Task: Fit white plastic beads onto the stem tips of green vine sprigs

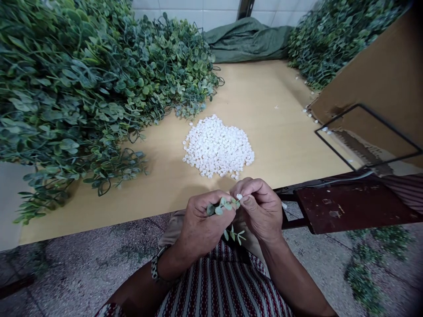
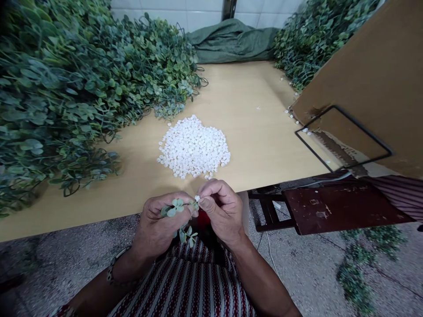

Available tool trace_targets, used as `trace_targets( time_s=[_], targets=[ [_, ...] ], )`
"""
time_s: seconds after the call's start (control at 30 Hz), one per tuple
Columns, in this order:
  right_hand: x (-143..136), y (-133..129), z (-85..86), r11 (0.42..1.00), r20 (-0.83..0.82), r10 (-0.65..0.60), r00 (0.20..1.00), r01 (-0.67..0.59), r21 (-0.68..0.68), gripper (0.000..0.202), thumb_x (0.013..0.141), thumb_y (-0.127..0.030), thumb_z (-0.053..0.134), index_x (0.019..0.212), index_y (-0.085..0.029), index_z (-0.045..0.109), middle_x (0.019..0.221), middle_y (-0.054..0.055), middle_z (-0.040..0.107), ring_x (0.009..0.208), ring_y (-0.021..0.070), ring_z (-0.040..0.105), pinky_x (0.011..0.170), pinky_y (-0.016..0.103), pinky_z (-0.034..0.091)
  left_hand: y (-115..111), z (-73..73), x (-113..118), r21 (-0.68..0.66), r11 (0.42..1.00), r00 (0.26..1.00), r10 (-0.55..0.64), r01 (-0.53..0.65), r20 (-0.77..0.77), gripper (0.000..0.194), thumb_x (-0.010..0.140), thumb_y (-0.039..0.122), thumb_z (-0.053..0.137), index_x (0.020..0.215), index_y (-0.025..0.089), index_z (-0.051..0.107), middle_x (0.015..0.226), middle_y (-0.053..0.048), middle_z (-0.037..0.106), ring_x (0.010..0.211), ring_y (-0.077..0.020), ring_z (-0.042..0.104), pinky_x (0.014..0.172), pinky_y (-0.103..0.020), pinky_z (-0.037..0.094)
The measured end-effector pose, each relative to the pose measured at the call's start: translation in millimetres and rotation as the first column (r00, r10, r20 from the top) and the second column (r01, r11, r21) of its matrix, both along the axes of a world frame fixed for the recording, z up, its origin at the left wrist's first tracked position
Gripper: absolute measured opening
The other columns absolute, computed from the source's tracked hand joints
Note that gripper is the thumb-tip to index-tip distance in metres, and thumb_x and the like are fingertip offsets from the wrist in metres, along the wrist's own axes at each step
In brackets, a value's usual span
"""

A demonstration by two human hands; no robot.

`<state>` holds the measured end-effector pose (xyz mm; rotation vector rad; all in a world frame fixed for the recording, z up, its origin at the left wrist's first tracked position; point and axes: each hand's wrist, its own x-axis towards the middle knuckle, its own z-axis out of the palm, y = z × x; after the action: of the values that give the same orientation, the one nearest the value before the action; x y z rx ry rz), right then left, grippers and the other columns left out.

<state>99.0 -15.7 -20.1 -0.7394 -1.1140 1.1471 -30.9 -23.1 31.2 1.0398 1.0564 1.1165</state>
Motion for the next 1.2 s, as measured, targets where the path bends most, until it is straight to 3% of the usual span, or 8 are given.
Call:
trace_targets(
  time_s=[0.27,0.77,0.97,1.2],
  targets=[
    [1,-1,-2.5,0.998,0.037,-0.049,0.998,0.047,0.044,0.006,0.087,-0.021,0.067,0.082,-0.021,0.063,0.075,0.0,0.06,0.071,0.0137,0.056,0.066,0.027,0.044,2,-5.7,1,0.054,0.998,0.999,-0.026,0.025,0.027,0.012,0.069,0.015,0.062,0.058,0.015,0.066,0.056,0.001,0.061,0.052,-0.009,0.048,0.052,-0.021,0.039],
    [1,-3,-4.5,0.992,0.076,-0.109,0.991,0.103,0.076,0.006,0.087,-0.015,0.065,0.084,-0.02,0.063,0.078,0.0,0.061,0.074,0.0138,0.058,0.068,0.027,0.046,0,-14.2,10,0.053,0.998,0.996,0.036,-0.04,0.077,0.019,0.072,0.015,0.06,0.053,0.015,0.059,0.051,0.004,0.051,0.047,-0.0061,0.037,0.046,-0.02,0.03],
    [5,-5,-0.5,0.97,0.233,-0.196,0.953,0.154,0.187,0.009,0.086,-0.011,0.064,0.085,-0.02,0.064,0.078,0.001,0.062,0.074,0.0144,0.06,0.068,0.028,0.049,0,-14.1,10,0.03,0.999,0.998,0.032,-0.034,0.057,0.016,0.071,0.016,0.06,0.055,0.015,0.06,0.05,0.004,0.048,0.046,-0.0059,0.035,0.046,-0.02,0.029],
    [12,-5,5.1,0.939,0.411,-0.259,0.874,0.128,0.318,0.013,0.086,-0.007,0.059,0.086,-0.02,0.062,0.075,0.001,0.063,0.073,0.0158,0.06,0.064,0.03,0.05,2,-13.3,8,0.008,1.0,0.999,-0.013,0.013,0.032,0.016,0.07,0.018,0.06,0.055,0.013,0.059,0.052,0.003,0.05,0.049,-0.0073,0.039,0.049,-0.021,0.033]
  ],
)
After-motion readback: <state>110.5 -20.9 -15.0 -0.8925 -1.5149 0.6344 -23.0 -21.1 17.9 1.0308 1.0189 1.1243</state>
